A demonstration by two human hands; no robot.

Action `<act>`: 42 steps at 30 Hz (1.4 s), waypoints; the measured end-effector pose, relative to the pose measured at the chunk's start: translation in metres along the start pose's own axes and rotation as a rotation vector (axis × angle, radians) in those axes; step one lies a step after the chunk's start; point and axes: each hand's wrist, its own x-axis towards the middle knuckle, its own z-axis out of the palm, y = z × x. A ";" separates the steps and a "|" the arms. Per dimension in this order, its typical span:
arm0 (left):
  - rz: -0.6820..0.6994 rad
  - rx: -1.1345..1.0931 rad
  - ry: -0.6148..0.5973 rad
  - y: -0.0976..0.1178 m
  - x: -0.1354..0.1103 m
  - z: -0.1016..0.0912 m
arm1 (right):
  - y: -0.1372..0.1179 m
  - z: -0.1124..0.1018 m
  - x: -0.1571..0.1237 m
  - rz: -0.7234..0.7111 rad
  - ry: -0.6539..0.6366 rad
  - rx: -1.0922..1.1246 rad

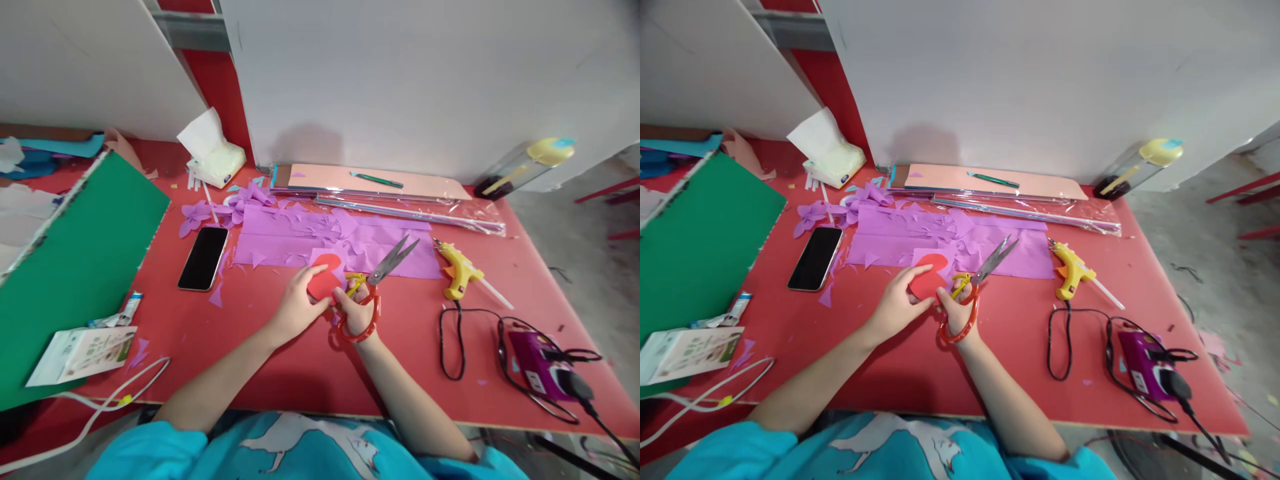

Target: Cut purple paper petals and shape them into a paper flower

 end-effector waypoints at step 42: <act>-0.156 0.167 0.084 -0.001 0.010 -0.059 | -0.021 -0.023 0.007 -0.060 -0.288 -0.556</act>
